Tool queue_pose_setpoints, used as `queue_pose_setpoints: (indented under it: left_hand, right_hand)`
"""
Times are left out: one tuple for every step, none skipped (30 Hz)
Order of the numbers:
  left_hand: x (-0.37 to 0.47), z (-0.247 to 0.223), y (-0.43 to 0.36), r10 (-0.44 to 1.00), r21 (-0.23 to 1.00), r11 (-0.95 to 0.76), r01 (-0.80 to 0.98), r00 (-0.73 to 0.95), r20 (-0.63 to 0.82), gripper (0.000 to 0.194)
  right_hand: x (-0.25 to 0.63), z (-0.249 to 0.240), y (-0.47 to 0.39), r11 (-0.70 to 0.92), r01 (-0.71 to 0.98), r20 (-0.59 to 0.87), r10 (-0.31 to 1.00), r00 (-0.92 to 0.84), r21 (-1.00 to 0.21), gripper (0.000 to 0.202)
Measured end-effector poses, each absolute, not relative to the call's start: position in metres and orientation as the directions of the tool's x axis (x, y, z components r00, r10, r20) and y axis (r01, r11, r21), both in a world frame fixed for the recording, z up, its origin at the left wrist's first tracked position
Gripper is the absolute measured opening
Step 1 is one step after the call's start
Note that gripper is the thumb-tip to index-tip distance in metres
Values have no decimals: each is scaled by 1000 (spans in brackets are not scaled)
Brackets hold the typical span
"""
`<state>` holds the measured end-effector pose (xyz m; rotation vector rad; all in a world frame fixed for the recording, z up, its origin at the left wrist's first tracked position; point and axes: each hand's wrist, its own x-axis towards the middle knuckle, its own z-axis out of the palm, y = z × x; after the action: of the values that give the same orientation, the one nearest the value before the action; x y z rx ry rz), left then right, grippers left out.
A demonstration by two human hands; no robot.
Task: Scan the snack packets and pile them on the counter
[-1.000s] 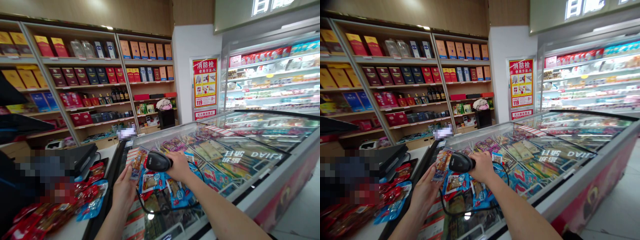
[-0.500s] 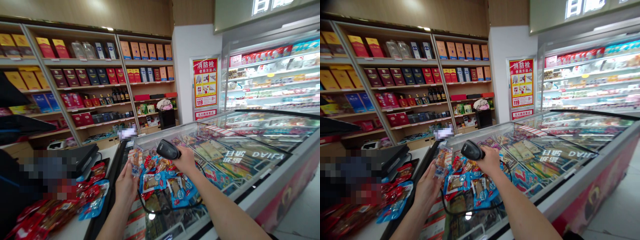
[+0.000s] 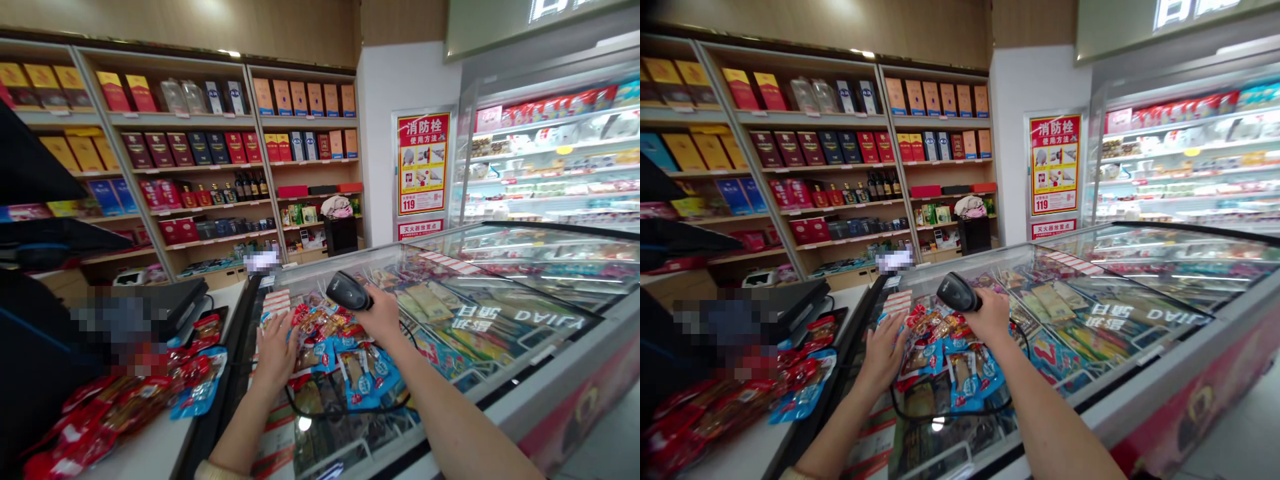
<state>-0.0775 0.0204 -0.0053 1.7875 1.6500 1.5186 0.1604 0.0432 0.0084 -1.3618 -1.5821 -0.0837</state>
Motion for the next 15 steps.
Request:
queue_pose_setpoints:
  left_hand:
    - [-82,0,18,819,749,-296,592,-246,518,30]
    - [-87,5,15,787,727,-269,632,-291,544,31]
    - [-94,9,12,753,697,-229,680,-330,569,33]
    - [-102,13,8,722,661,-174,730,-362,590,35]
    - [-111,16,5,697,623,-103,775,-391,601,38]
    - [-121,18,2,676,590,-25,807,-421,605,39]
    - [-132,20,-1,658,568,55,821,-458,598,40]
    - [-142,20,-2,642,565,126,816,-501,580,40]
    - [-152,19,-3,631,578,181,796,-545,553,38]
    - [-161,17,-3,624,606,220,764,-588,515,37]
    - [-169,14,-1,623,644,241,726,-625,471,36]
    - [-176,12,0,626,687,248,683,-655,424,36]
    - [-181,9,2,630,727,247,641,-676,382,38]
    - [-185,6,4,633,757,241,607,-690,352,39]
    - [-188,4,6,633,774,238,586,-699,334,40]
  right_hand:
    - [161,8,43,357,777,698,702,143,-518,16]
    - [162,8,43,352,782,698,701,144,-515,14]
    - [162,9,43,347,786,698,702,145,-511,13]
    - [162,9,43,345,789,697,703,142,-508,12]
    - [162,9,43,346,791,697,704,136,-505,12]
    - [162,9,43,349,792,696,706,129,-501,13]
    - [161,8,43,353,793,697,707,121,-496,14]
    - [161,8,43,358,794,698,707,113,-492,15]
    - [160,8,43,365,793,700,706,105,-487,16]
    - [160,8,43,371,793,704,704,100,-484,17]
    - [159,7,43,377,791,708,700,96,-481,18]
    - [159,7,43,383,789,711,696,95,-480,20]
    - [159,6,43,387,787,714,694,94,-480,21]
    - [159,6,43,391,785,715,693,94,-481,23]
    - [159,5,44,392,783,714,693,93,-483,24]
